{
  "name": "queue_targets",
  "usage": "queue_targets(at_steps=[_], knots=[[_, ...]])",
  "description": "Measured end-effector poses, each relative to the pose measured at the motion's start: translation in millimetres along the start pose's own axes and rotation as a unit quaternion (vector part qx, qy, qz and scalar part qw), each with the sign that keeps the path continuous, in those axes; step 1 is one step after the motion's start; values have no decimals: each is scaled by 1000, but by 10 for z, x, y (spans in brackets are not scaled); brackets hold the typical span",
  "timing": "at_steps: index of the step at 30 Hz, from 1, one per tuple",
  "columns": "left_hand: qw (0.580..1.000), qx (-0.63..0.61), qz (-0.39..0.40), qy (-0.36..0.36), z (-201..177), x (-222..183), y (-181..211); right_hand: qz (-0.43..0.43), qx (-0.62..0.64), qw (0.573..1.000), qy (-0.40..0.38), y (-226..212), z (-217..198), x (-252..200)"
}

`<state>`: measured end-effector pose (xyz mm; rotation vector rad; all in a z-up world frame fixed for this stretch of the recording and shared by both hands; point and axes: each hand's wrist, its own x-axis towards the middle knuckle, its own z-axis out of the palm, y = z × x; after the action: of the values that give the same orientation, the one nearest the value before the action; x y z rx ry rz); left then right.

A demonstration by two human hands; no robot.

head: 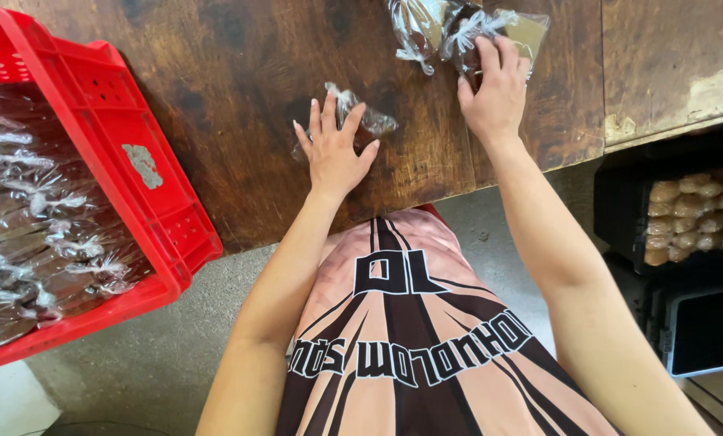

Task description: The person organizes wrapped brown food packets by picking them up from a wooden table and placing them into a red plastic crate.

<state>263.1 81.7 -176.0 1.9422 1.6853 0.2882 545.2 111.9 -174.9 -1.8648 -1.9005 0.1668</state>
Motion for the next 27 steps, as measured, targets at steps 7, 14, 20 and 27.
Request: queue_targets(at_steps=[7, 14, 20, 27], knots=[[995, 37, 10, -93, -157, -190, -57, 73, 94, 987, -110, 261, 3, -146], [995, 30, -58, -71, -409, -439, 71, 24, 51, 998, -14, 738, -84, -23], [993, 46, -51, -96, -390, -259, 155, 22, -20, 995, -94, 979, 36, 264], [987, 76, -40, -134, -378, -81, 154, 182, -17, 983, 28, 1183, -124, 127]])
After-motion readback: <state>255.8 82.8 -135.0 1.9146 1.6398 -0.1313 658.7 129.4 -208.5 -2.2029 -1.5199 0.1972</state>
